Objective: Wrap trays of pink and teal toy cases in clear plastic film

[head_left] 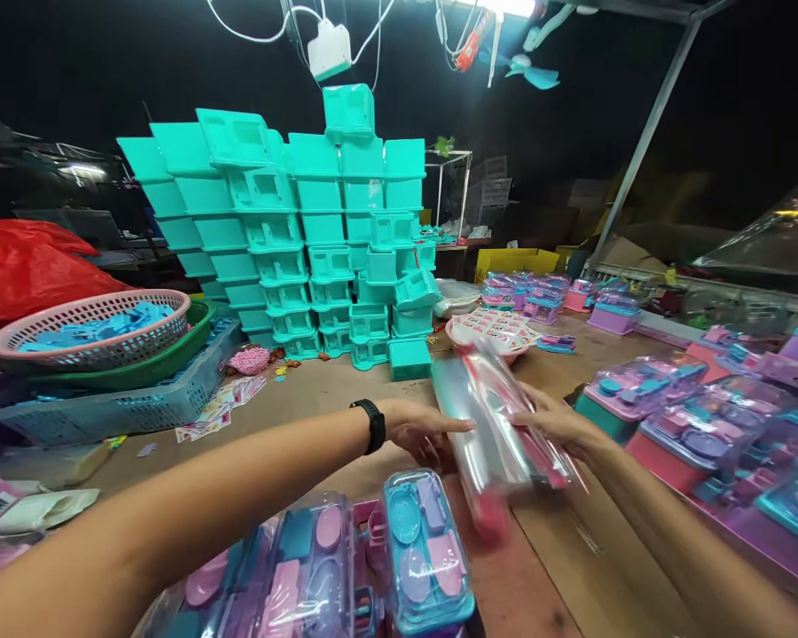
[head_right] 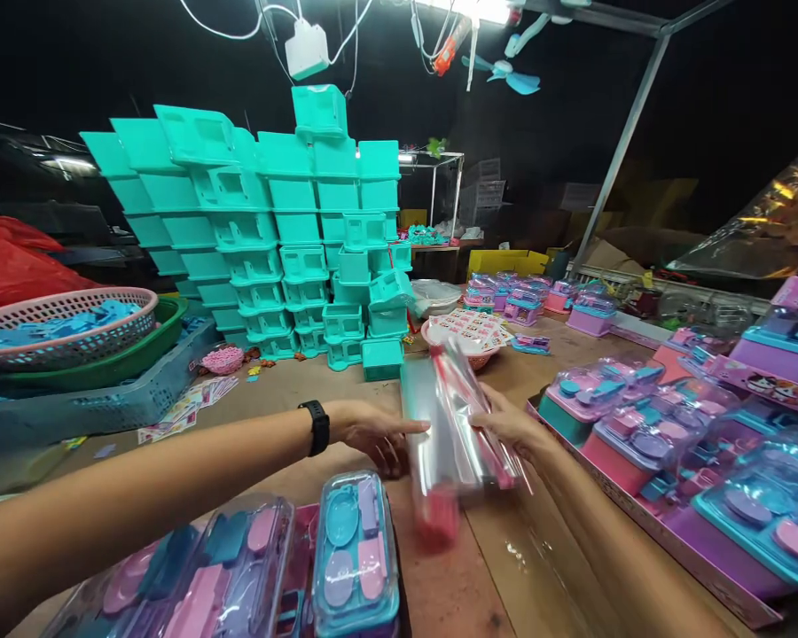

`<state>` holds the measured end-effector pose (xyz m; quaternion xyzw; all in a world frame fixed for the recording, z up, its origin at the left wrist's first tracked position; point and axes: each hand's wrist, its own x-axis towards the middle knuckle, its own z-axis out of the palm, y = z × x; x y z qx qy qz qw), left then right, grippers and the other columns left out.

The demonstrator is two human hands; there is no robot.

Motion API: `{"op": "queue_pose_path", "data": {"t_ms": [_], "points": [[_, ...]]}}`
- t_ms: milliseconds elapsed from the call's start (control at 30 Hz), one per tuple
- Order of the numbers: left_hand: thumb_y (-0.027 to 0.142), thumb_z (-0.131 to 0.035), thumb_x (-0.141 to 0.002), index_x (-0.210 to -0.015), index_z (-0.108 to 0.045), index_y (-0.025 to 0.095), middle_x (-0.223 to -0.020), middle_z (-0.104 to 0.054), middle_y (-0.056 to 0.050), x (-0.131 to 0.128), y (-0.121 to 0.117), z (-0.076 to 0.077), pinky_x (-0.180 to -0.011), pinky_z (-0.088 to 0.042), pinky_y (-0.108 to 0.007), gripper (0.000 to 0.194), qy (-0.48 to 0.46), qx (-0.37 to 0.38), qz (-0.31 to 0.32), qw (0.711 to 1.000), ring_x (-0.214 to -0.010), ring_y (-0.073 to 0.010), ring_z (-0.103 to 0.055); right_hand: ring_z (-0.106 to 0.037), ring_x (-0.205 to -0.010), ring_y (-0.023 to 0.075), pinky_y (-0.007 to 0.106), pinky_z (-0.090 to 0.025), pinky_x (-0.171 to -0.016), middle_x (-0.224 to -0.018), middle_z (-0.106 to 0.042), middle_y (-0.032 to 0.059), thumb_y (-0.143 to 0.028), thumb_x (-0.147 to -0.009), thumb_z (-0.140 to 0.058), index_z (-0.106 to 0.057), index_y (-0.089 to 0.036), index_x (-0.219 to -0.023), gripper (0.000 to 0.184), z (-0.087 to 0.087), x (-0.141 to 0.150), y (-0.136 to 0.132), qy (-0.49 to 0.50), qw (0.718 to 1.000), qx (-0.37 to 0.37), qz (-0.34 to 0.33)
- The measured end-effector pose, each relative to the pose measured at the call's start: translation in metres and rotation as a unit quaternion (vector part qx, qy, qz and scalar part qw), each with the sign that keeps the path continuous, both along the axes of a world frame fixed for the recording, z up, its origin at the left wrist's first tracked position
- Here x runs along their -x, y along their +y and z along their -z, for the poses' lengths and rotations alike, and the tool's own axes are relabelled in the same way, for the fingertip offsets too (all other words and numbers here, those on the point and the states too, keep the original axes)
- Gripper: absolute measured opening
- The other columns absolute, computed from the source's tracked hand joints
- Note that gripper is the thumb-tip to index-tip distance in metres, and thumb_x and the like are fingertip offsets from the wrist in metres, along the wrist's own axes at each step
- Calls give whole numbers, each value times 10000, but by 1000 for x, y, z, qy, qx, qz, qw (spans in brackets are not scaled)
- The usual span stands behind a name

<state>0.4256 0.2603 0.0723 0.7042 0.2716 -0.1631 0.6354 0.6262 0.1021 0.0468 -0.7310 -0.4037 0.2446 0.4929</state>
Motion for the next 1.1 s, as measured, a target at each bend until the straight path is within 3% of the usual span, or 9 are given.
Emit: {"op": "queue_pose_path", "data": {"t_ms": [133,267,367,567,733,833,967,1100], "points": [[601,-851,-687,-629,-638,161,-587,-619,-31,-1,9,11,-662,-507,-366,493,42,-93,53,993,-554,-177,-568,-708,-1023,345,421,-523,-930,-973,-794,87,-149,-508,-743,-747,-209,-930,426,15,-20,4,-125,989,35,71],[513,-842,-713,-737,-661,180,-677,-655,-7,12,20,0,-695,-481,-320,380,16,-132,70,989,-635,-166,-613,-719,-795,303,370,-505,-763,-726,-750,75,-238,-667,-710,-711,-218,-710,48,31,-26,-5,-231,963,62,124],[521,-816,-715,-810,-674,186,-763,-685,-21,23,28,-13,-718,-482,-317,376,-1,-154,74,985,-710,-179,-646,-701,-707,279,345,-471,-686,-661,-733,75,-306,-770,-650,-669,-231,-605,181,40,-25,-12,-293,944,66,137],[514,-794,-681,-811,-681,195,-804,-669,-22,36,34,-24,-707,-442,-298,362,-34,-209,68,975,-769,-183,-630,-727,-771,314,365,-453,-664,-803,-783,144,-333,-898,-513,-777,-213,-807,304,40,-12,-15,-359,916,53,171],[406,-787,-669,-775,-715,193,-691,-602,14,37,27,-19,-647,-372,-287,249,-54,-235,92,966,-666,-149,-525,-719,-791,286,348,-453,-661,-819,-777,117,-316,-864,-522,-709,-241,-784,217,31,0,-11,-340,922,16,183],[395,-781,-676,-800,-733,193,-675,-608,12,34,25,-16,-643,-366,-291,241,-62,-239,96,964,-669,-159,-532,-704,-679,250,330,-470,-635,-687,-742,56,-381,-837,-530,-616,-257,-789,158,29,1,-6,-285,941,-17,179],[410,-794,-689,-829,-751,196,-661,-618,5,32,26,-16,-642,-371,-291,259,-68,-240,89,964,-677,-171,-556,-647,-533,228,327,-471,-556,-554,-673,23,-512,-806,-513,-561,-260,-759,262,25,-1,-3,-205,960,-66,181],[426,-811,-700,-810,-753,190,-693,-641,-10,29,26,-19,-655,-396,-289,267,-88,-234,66,966,-724,-181,-579,-702,-745,250,356,-532,-683,-773,-753,83,-614,-732,-628,-658,-225,-773,392,13,2,-8,-158,956,-149,199]]}}
